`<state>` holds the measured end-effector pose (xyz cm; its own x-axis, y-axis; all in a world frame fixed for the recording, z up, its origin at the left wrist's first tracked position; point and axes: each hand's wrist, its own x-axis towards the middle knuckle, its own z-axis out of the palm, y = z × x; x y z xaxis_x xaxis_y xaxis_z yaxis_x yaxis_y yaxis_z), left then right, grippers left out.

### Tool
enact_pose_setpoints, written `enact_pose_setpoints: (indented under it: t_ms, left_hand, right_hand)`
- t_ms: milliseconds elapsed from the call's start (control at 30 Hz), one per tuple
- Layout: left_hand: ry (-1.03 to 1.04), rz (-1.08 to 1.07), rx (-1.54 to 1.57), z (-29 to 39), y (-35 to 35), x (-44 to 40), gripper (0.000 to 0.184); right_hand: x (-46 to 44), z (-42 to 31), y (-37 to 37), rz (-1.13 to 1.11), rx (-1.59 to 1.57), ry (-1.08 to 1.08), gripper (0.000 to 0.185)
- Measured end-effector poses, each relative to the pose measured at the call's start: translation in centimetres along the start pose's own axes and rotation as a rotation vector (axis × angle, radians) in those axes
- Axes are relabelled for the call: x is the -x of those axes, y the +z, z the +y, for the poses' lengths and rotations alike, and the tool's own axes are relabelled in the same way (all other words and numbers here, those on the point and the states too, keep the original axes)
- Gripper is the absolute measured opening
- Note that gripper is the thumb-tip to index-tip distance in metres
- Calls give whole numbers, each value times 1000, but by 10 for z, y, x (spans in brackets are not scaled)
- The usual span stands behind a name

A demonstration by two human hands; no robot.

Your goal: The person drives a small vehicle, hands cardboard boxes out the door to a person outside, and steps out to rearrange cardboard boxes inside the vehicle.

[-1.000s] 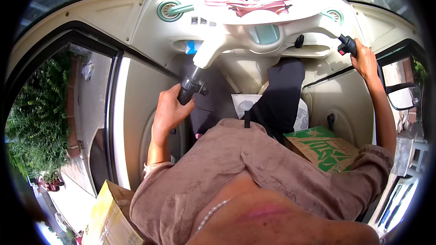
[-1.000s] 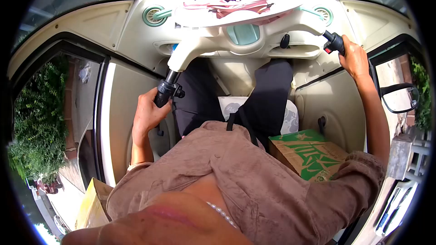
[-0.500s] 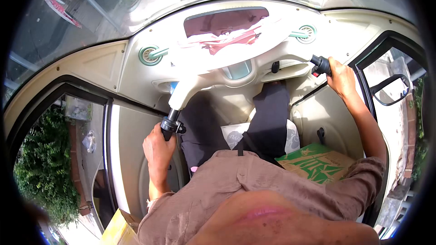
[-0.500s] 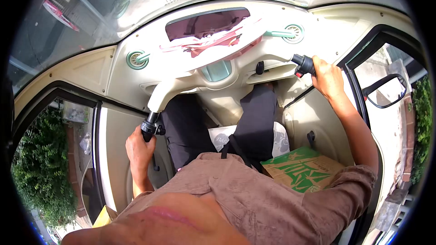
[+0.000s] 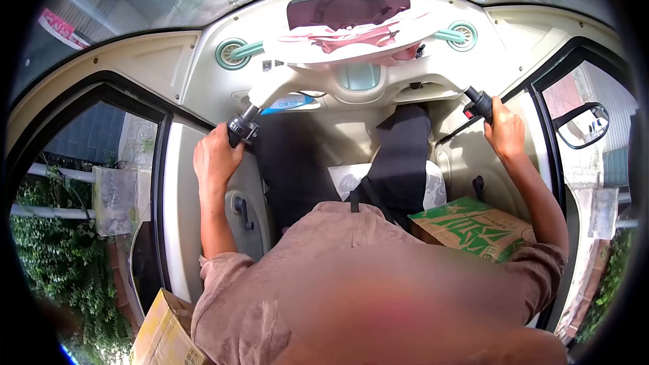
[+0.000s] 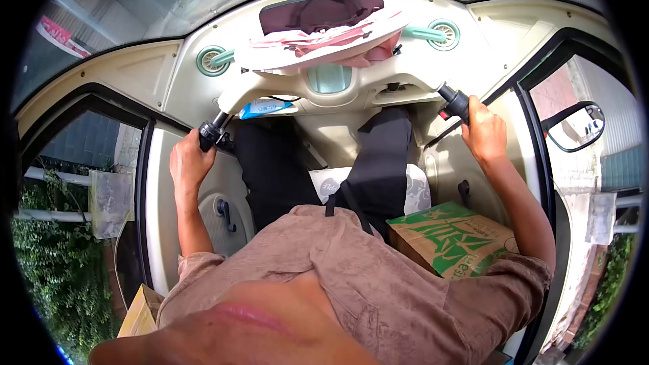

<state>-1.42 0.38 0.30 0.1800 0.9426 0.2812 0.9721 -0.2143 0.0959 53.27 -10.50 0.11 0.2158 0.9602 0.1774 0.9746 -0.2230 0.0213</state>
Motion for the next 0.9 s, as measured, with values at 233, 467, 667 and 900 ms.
enact_pose_setpoints:
  t_ms: [233,467,667,900]
  left_hand:
    - [4,-8,20,0,-2,-5,25]
    - [50,25,16,-2,-6,-6,23]
    - [98,31,82,-10,-1,-6,28]
    - [91,51,40,-26,0,-45,21]
  right_hand:
    - [-1,-4,-4,-71,-50,63,37]
    - [-2,4,-4,-111,-115,27,32]
    - [-7,5,-1,-131,-178,86,34]
    - [26,-28,-11,-170,-292,139,40]
